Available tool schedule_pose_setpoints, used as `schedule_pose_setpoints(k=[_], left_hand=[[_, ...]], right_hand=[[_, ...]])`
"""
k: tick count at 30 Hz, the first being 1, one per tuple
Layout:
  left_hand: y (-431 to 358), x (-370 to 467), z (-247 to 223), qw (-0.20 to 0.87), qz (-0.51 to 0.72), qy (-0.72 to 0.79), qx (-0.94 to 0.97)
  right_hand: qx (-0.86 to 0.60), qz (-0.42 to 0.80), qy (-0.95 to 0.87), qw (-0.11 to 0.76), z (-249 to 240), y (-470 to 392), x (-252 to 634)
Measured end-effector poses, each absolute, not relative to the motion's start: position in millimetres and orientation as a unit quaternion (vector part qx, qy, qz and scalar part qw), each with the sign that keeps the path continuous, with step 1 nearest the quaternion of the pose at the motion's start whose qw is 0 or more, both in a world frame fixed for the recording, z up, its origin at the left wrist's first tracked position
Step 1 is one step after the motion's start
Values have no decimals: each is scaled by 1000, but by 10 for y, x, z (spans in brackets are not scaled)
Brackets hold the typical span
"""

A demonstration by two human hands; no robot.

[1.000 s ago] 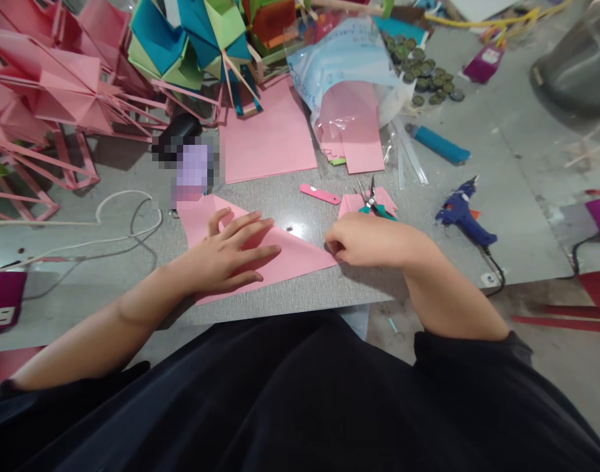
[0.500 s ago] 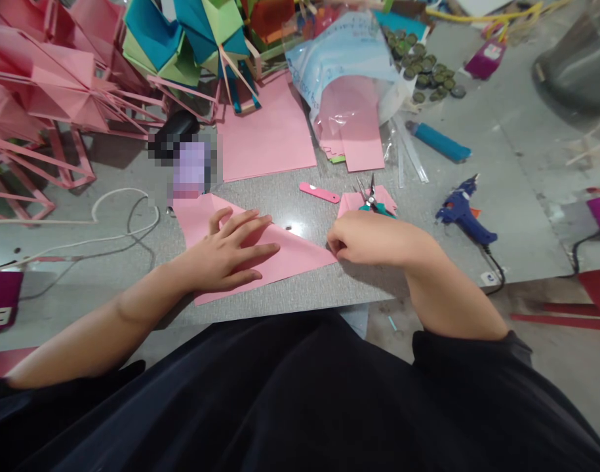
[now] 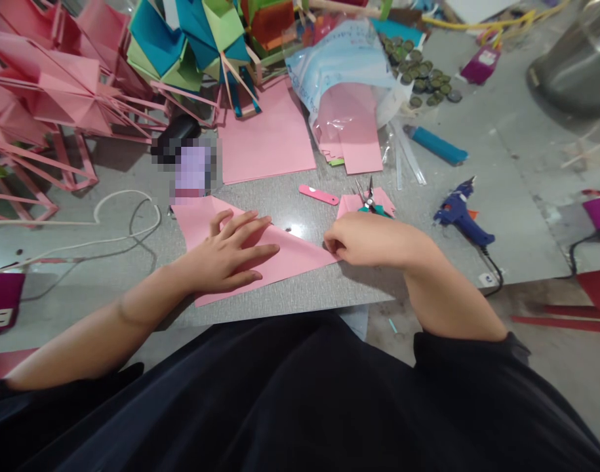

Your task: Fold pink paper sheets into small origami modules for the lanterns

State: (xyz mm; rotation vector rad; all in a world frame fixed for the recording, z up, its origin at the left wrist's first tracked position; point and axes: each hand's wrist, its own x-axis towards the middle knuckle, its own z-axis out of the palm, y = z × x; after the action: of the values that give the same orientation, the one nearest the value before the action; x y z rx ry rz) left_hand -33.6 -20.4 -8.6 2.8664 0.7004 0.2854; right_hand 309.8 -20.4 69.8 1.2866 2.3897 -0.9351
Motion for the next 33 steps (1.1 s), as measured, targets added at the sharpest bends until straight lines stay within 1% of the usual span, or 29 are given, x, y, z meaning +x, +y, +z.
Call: schedule_pose_setpoints(k=[2,4,5,6,9,12,16,23,33], left_hand=[[-207,-336,-84,96,98,238,962],[-208,-335,-82,103,98,239,961],[-208,-334,-81,105,97,240,960],[-208,-333,-79,108,96,242,960],[-207,-325,-68,118,91,248,957],[-210,-313,-40,122,75,253,957],[-215,-307,-7,125,60,254,957],[-218,-312,-47,128,70,259,955],[-208,-321,-53,127,66,263,954]], right_hand=[[449,-275,849,46,698,-241,2998],[457,-195,863,-89,646,-304,2846],[450,-165,867,-134,598,-342,2761],[425,-147,880,-155,537,-382,2676],[341,-140,921,-126,319,-486,2471],[314,-148,932,-103,144,-528,2385],[322,-165,926,-104,76,-514,2392],[359,-163,909,-136,140,-501,2427],[418,-180,882,-121,109,-458,2471]])
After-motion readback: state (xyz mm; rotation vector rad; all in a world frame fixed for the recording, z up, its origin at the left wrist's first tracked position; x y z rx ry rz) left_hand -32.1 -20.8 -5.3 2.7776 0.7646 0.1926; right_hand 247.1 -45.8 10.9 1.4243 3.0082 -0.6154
